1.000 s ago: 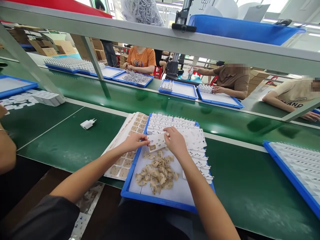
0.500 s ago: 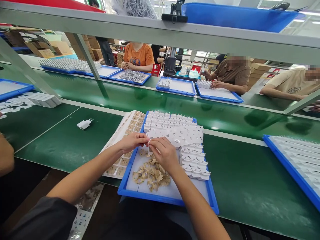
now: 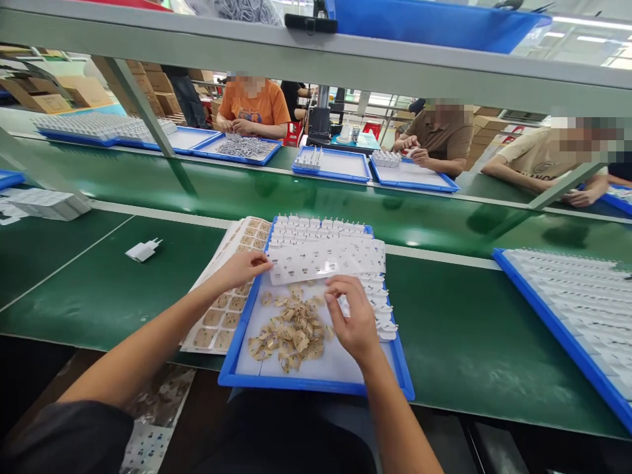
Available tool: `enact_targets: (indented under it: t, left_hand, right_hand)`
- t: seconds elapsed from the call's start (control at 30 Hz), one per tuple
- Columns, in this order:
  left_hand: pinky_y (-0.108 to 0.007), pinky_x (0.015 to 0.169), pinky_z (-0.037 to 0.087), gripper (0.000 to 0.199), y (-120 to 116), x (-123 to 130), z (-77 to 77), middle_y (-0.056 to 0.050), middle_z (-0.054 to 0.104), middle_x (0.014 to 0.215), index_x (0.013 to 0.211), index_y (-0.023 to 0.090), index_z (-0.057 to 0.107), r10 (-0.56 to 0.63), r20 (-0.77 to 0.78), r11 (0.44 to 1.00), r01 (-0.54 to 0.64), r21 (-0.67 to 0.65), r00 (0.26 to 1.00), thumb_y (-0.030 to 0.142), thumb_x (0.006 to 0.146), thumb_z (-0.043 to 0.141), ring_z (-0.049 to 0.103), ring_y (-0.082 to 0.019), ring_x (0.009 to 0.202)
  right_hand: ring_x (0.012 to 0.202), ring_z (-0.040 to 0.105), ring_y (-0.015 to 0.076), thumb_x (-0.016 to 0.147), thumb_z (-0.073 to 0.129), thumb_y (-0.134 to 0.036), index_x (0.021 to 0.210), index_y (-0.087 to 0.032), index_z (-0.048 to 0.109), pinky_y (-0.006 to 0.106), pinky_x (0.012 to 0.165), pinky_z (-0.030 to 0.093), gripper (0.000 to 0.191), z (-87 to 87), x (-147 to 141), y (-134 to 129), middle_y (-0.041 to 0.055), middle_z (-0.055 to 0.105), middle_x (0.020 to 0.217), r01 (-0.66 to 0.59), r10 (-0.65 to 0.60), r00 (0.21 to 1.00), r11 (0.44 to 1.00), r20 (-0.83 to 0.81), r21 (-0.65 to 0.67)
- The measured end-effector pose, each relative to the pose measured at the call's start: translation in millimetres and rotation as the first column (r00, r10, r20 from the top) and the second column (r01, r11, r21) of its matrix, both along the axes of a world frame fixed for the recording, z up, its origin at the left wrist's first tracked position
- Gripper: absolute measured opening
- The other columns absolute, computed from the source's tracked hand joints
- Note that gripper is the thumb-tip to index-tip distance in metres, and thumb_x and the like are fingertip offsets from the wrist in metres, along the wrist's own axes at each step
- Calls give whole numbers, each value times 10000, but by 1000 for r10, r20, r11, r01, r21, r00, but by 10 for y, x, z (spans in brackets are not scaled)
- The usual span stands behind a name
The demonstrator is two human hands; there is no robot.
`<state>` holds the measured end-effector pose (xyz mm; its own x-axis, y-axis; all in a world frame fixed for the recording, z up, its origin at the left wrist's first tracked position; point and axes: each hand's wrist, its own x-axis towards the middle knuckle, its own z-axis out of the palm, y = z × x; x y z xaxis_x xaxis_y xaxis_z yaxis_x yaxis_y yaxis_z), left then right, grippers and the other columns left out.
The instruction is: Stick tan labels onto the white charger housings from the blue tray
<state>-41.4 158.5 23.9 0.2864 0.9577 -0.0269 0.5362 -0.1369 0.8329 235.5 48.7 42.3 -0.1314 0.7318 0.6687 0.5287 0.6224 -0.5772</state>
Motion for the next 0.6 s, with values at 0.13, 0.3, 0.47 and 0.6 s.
enact_targets:
  t: [0.13, 0.3, 0.47, 0.6]
  left_hand:
    - [-562, 1061, 372, 549, -170, 317, 5, -221, 582, 1324, 1342, 112, 548, 139, -234, 921, -39, 386, 962, 374, 869, 642, 477, -411, 1282]
    - [-548, 1173, 256, 723, -414, 940, 61, -187, 453, 1522, 1572, 219, 288, 281, -393, 504, 214, 837, 876, 160, 906, 563, 444, -364, 1383]
    - [-558, 1242, 85, 551, -599, 1291, 15, -122, 393, 1603, 1467, 230, 451, -80, -622, 256, 619, 743, 779, 235, 928, 566, 305, -299, 1503]
    - [-503, 1148, 325, 584, -768, 1489, -144, -223, 393, 1581, 1232, 117, 594, -274, -684, 374, 730, 573, 677, 525, 834, 719, 408, -363, 1423]
  right_hand:
    - [865, 636, 197, 967, 570, -186, 984, -231, 634, 342, 759, 539, 80, -98, 376, -374, 51, 651, 908, 116, -133, 957, 990, -256, -81]
    - [773, 630, 169, 916, 668, -202, 942, -229, 691, 288, 686, 521, 44, -200, 592, -730, 27, 665, 832, 176, -212, 884, 977, -416, -123]
    - [806, 622, 172, 877, 709, -162, 922, -236, 694, 291, 709, 520, 87, -276, 663, -965, 22, 648, 831, 196, -255, 842, 966, -475, -170]
    - [833, 622, 164, 896, 682, -127, 1034, -247, 715, 280, 736, 515, 187, -320, 680, -1030, 33, 667, 888, 191, -258, 864, 963, -433, -193]
